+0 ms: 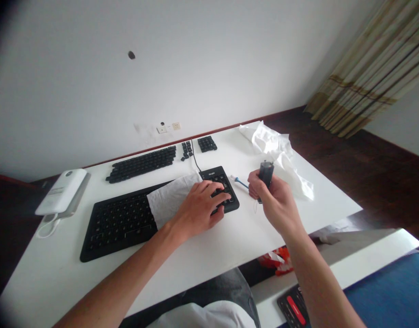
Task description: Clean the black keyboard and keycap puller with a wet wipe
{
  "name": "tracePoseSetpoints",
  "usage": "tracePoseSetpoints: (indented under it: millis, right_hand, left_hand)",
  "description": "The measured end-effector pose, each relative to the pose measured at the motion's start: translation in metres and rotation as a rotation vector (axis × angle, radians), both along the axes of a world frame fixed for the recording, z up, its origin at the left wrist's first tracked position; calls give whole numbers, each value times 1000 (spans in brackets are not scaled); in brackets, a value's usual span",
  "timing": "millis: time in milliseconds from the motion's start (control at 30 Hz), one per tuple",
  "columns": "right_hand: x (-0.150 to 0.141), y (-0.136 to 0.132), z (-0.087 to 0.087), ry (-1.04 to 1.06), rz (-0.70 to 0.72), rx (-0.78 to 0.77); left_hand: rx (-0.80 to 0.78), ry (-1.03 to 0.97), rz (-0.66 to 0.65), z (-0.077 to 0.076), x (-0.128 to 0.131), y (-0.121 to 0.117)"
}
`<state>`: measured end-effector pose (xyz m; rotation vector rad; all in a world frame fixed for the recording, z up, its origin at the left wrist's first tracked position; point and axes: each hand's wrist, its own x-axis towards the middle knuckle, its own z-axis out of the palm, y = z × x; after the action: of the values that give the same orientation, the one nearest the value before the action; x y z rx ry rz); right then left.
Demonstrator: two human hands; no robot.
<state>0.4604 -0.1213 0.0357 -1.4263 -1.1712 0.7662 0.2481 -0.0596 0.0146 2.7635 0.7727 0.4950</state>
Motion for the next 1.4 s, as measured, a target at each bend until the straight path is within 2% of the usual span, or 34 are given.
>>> tracePoseSetpoints:
  millis: [67,133,333,500,767,967,1100,1300,1400]
  right_hand:
    - [-5,4,0,184,21,97]
    - [-11,8,1,279,34,135]
    - [-24,21,7,349,-29,143]
    - [-30,31,4,477,9,152]
    - [-43,26,-15,428,20,217]
    - [-46,22,-29,325,34,232]
    - [-46,22,-33,255,11,272]
    - [-46,20,-37,147,-2,278]
    - [-49,16,-39,129,-70,283]
  left_hand:
    - [-2,0,12,0,1,0]
    - [-7,-5,22,-1,2,1]
    - [-34,-51,45,-3,1,3]
    - [-37,-52,57,-4,0,5]
    - [-16,-51,24,-7,-1,6]
    - [26,31,36,-1,4,8]
    - [57,80,26,2,5,8]
    - [72,65,27,-4,4,9]
    - [71,48,24,-6,4,10]
